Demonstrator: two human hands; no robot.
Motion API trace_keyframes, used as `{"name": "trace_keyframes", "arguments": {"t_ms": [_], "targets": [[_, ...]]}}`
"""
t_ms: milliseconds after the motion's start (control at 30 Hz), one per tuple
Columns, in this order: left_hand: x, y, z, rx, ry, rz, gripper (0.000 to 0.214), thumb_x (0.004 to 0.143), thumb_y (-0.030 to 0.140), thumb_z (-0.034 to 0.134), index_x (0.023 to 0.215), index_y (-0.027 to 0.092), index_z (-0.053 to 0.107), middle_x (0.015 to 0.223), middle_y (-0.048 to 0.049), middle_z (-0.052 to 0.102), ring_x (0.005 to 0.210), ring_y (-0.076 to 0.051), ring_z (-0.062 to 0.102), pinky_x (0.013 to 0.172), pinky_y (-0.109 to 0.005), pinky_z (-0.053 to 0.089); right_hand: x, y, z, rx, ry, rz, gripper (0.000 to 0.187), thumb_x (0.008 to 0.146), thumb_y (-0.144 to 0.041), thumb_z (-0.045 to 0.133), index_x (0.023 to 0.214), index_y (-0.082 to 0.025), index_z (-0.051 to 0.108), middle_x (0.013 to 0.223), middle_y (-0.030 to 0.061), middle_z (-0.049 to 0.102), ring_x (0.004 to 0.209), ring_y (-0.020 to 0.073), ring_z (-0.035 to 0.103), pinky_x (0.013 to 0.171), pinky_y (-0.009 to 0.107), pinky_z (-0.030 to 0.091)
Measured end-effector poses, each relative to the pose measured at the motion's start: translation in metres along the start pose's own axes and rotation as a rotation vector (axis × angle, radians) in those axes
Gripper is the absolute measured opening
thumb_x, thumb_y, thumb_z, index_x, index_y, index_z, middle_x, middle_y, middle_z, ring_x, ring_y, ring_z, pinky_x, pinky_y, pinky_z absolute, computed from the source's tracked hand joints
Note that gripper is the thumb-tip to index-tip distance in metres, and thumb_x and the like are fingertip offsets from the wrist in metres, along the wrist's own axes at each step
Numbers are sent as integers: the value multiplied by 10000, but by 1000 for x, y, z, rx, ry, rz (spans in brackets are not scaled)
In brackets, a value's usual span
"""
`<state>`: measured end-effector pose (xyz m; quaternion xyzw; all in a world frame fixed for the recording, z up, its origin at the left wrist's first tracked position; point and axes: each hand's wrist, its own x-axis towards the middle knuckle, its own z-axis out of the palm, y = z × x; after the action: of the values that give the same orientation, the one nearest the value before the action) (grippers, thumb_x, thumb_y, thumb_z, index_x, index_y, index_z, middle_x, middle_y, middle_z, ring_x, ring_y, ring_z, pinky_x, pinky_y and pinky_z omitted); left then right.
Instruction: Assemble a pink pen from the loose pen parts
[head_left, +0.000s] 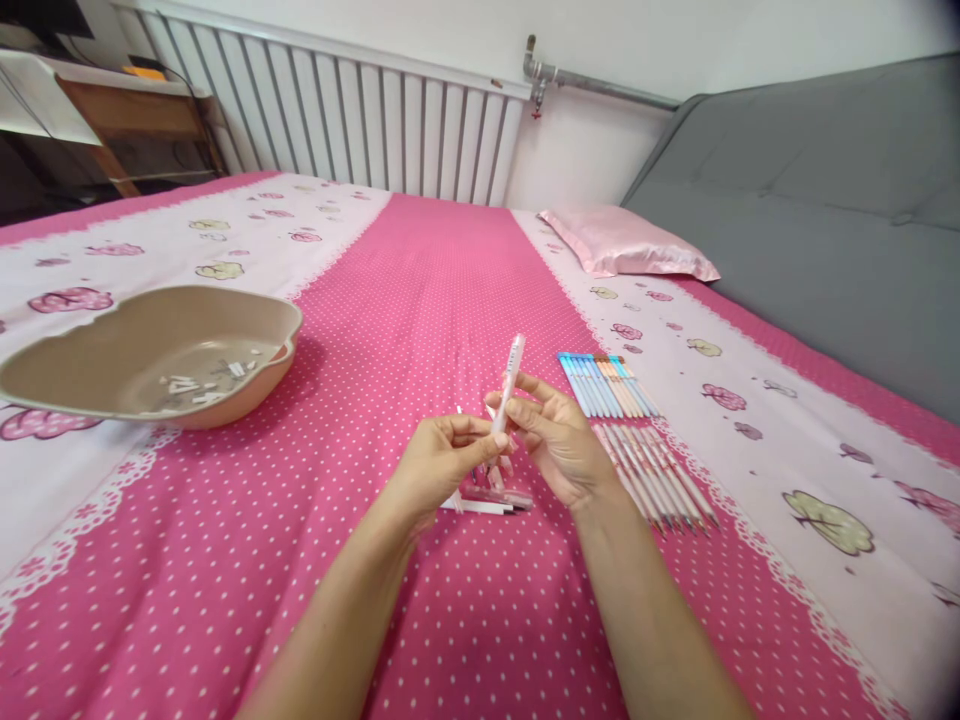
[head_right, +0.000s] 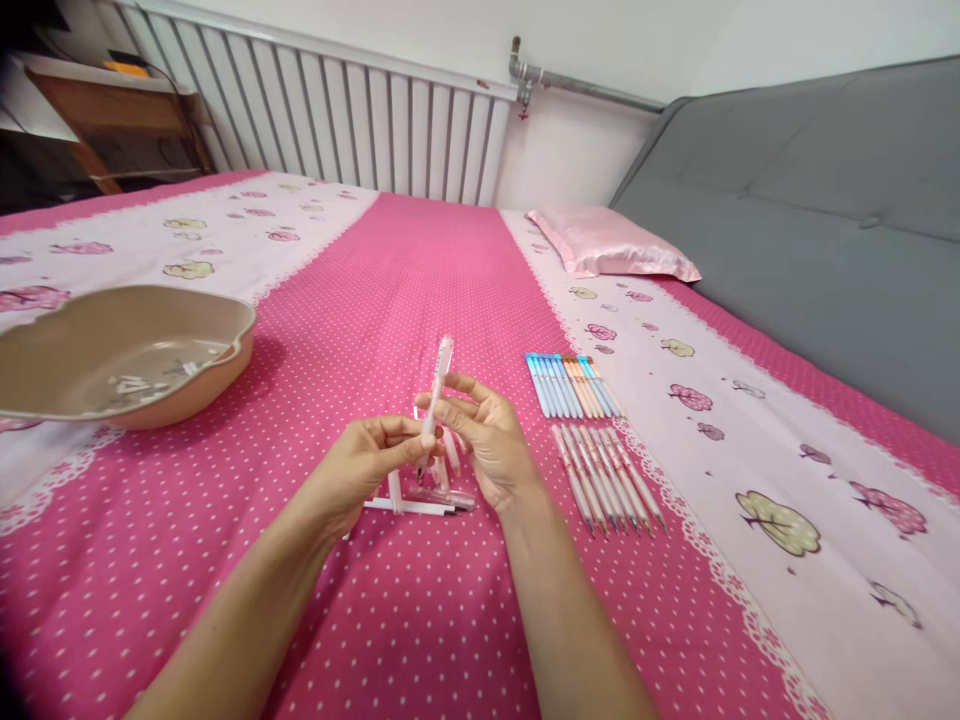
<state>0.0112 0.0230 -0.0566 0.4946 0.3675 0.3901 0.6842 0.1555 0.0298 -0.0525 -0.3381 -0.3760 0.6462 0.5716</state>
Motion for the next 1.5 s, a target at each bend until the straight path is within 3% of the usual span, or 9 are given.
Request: {"name": "trace_keyframes", "arguments": {"t_ms": [100, 300, 400, 633, 900, 1167, 1333, 1433, 1500], "targets": [[0, 1, 2, 7, 47, 26, 221, 676, 305, 719, 756, 109, 652, 616, -35, 653, 555, -130, 608, 577, -252, 487, 0, 0, 2, -55, 1, -23, 366, 656, -248, 760, 982, -220, 596, 845, 11, 714, 670, 126, 632, 647, 254, 511], [5, 0, 4, 31, 339, 129, 304, 580, 301, 784, 767, 110, 639, 649, -22, 659, 565, -100, 593, 559, -207, 462, 1, 4, 0, -177, 14, -69, 384, 703, -260, 721, 1054, -203, 577, 1040, 52, 661, 963, 148, 610, 856, 278, 476], [8, -4, 2, 38, 453, 179, 358, 545, 309, 800, 773, 114, 605, 658, -20, 651, 583, -107, 599, 567, -209, 462, 1, 7, -1, -300, 15, -44, 366, 654, -232, 754, 973, -188, 582, 994, 41, 635, 904, 138, 609, 841, 283, 472], [11, -11, -5, 132, 581, 209, 424, 477, 352, 821, 729, 145, 550, 624, -3, 614, 547, -131, 591, 487, -214, 441, -6, 10, 5, -368, -169, 136, 393, 601, -238, 787, 888, -200, 522, 930, 1, 602, 831, 131, 612, 739, 270, 481], [14, -12, -6, 199, 588, 232, 425, 508, 408, 798, 719, 143, 543, 598, 1, 585, 530, -134, 564, 491, -234, 441, -4, 14, 13, -449, -77, 30, 335, 569, -318, 790, 799, -167, 599, 794, 9, 628, 738, 145, 612, 745, 307, 477], [9, 1, -3, 631, 748, 365, 461, 724, 513, 617, 1015, 159, 561, 955, -67, 645, 657, -157, 576, 616, -301, 450, 7, 19, 7, -454, 191, -113, 254, 598, -282, 722, 801, -158, 631, 762, 24, 655, 701, 138, 609, 696, 284, 486], [-11, -5, 8, 933, 762, 565, 388, 809, 441, 542, 1065, 150, 530, 991, -100, 611, 808, -211, 593, 748, -362, 467, -12, 1, -24, -587, 422, -220, 259, 687, -259, 609, 922, -149, 617, 904, 54, 681, 819, 147, 628, 766, 281, 487], [-49, -29, 5, 1113, 680, 744, 405, 826, 389, 528, 1130, 125, 479, 1100, -150, 560, 1058, -266, 536, 911, -414, 433, -41, -17, -71, -719, 601, -225, 278, 715, -268, 582, 958, -138, 618, 951, 66, 680, 869, 163, 630, 808, 291, 479], [-86, -44, -6, 1219, 672, 764, 434, 822, 367, 532, 1177, 132, 443, 1218, -170, 495, 1192, -295, 448, 987, -450, 388, -63, -30, -108, -822, 738, -191, 272, 748, -276, 561, 976, -139, 620, 971, 75, 678, 900, 185, 629, 823, 304, 476]]}}
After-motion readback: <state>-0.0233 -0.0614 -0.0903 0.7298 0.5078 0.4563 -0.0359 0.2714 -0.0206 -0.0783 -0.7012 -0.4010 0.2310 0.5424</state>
